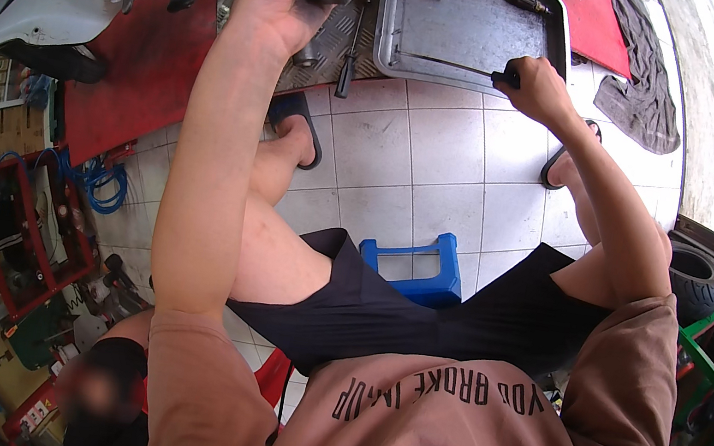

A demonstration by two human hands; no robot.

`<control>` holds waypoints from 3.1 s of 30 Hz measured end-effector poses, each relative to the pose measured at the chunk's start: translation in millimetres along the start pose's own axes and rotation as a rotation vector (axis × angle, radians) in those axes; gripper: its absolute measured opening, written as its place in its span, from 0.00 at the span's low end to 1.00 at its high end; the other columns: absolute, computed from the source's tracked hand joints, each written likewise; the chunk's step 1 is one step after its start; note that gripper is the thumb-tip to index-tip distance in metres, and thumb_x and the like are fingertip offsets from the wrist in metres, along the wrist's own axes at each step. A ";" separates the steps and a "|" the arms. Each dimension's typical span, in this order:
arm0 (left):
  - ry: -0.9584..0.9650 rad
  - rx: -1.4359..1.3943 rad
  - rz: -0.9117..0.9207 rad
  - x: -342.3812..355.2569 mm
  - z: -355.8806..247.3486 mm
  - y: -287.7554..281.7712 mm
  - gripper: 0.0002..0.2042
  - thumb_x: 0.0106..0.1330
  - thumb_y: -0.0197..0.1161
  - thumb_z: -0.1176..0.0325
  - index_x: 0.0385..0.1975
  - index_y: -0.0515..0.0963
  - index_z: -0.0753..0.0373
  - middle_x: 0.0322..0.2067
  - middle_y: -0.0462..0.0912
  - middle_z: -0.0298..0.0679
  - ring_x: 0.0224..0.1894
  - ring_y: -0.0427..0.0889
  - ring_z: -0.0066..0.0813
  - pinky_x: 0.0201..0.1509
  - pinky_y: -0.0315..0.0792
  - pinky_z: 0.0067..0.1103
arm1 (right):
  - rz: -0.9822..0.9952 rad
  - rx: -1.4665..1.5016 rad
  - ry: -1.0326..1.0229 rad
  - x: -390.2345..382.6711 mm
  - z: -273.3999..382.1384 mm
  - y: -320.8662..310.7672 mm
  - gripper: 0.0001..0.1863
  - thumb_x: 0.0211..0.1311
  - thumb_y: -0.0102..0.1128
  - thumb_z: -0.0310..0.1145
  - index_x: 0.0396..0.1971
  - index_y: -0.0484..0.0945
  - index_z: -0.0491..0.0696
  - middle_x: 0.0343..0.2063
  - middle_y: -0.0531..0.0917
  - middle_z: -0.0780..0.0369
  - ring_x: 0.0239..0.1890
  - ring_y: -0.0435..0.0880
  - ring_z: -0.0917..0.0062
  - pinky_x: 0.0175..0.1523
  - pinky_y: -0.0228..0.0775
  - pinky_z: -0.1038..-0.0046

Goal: The person disassembles and cleans a motorcycle starter motor by hand and using a thin metal tool, removing internal components and wiping them inside a metal tray.

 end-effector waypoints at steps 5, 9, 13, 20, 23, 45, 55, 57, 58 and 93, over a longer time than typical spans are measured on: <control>-0.008 0.032 0.015 1.1 -0.4 -2.7 0.08 0.62 0.60 0.72 0.39 0.74 0.66 0.37 0.81 0.42 0.42 0.81 0.34 0.50 0.77 0.32 | 0.001 -0.015 -0.014 0.8 2.4 0.5 0.14 0.54 0.66 0.39 0.28 0.81 0.41 0.24 0.83 0.51 0.30 0.83 0.57 0.38 0.76 0.61; -0.057 -0.008 -0.020 -11.0 3.6 11.0 0.06 0.60 0.61 0.71 0.22 0.74 0.58 0.17 0.77 0.33 0.18 0.77 0.24 0.22 0.71 0.19 | 0.012 -0.023 -0.007 -0.3 3.0 0.3 0.14 0.54 0.66 0.39 0.28 0.81 0.41 0.24 0.83 0.51 0.30 0.83 0.57 0.38 0.76 0.62; -0.048 0.002 -0.002 -11.8 2.6 10.9 0.07 0.60 0.61 0.70 0.21 0.73 0.57 0.16 0.76 0.32 0.17 0.75 0.24 0.21 0.70 0.18 | 0.009 -0.020 -0.004 0.7 0.4 2.0 0.14 0.54 0.66 0.39 0.28 0.82 0.42 0.25 0.83 0.51 0.30 0.84 0.58 0.38 0.76 0.62; -0.042 0.002 0.015 -9.4 2.5 9.9 0.07 0.60 0.61 0.70 0.20 0.72 0.57 0.15 0.74 0.31 0.16 0.73 0.23 0.20 0.68 0.18 | -0.003 -0.001 -0.013 1.3 -0.5 0.9 0.14 0.54 0.66 0.40 0.28 0.82 0.42 0.25 0.83 0.51 0.30 0.84 0.58 0.38 0.76 0.62; -0.053 0.001 -0.030 -12.6 3.0 13.6 0.08 0.60 0.60 0.70 0.19 0.72 0.57 0.14 0.73 0.31 0.15 0.72 0.23 0.19 0.67 0.18 | -0.006 0.003 -0.014 2.3 -2.0 2.7 0.14 0.54 0.66 0.40 0.28 0.82 0.41 0.25 0.83 0.51 0.30 0.84 0.58 0.38 0.76 0.62; -0.048 0.004 0.079 -13.2 3.0 15.6 0.10 0.61 0.59 0.70 0.17 0.69 0.56 0.12 0.70 0.31 0.13 0.69 0.24 0.18 0.64 0.19 | -0.059 0.014 -0.005 6.6 -6.3 -0.6 0.15 0.54 0.66 0.41 0.28 0.81 0.42 0.25 0.83 0.52 0.30 0.84 0.58 0.37 0.76 0.61; -0.040 -0.008 0.008 -12.5 2.7 10.5 0.05 0.60 0.60 0.71 0.22 0.73 0.58 0.16 0.76 0.32 0.17 0.75 0.25 0.21 0.70 0.19 | -0.073 0.012 -0.028 11.6 -4.5 1.2 0.15 0.54 0.66 0.41 0.28 0.82 0.42 0.24 0.83 0.52 0.30 0.84 0.58 0.37 0.76 0.61; -0.051 -0.007 0.067 -9.6 3.5 6.7 0.05 0.60 0.60 0.71 0.23 0.74 0.58 0.17 0.76 0.32 0.17 0.75 0.25 0.22 0.71 0.19 | -0.073 0.009 -0.036 12.6 -3.9 1.1 0.15 0.54 0.66 0.41 0.28 0.82 0.42 0.24 0.83 0.52 0.30 0.84 0.58 0.37 0.76 0.61; -0.047 -0.005 0.059 -9.2 3.5 5.6 0.05 0.60 0.60 0.71 0.23 0.74 0.58 0.17 0.76 0.33 0.17 0.76 0.25 0.22 0.71 0.20 | -0.071 0.008 -0.035 13.1 -3.3 1.2 0.15 0.54 0.66 0.41 0.28 0.82 0.42 0.24 0.83 0.52 0.30 0.84 0.58 0.37 0.76 0.61; -0.022 -0.019 -0.075 -15.3 2.3 12.2 0.08 0.62 0.58 0.72 0.39 0.74 0.66 0.37 0.82 0.43 0.41 0.82 0.37 0.51 0.76 0.32 | -0.130 0.087 0.005 2.4 -14.2 -26.1 0.17 0.53 0.66 0.41 0.23 0.80 0.39 0.20 0.81 0.50 0.26 0.82 0.57 0.34 0.73 0.61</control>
Point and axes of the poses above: each hand's wrist, its own x-axis towards the middle knuckle, its own y-axis out of the palm, z = x × y, the point moved 5 cm from there along x, towards the middle knuckle
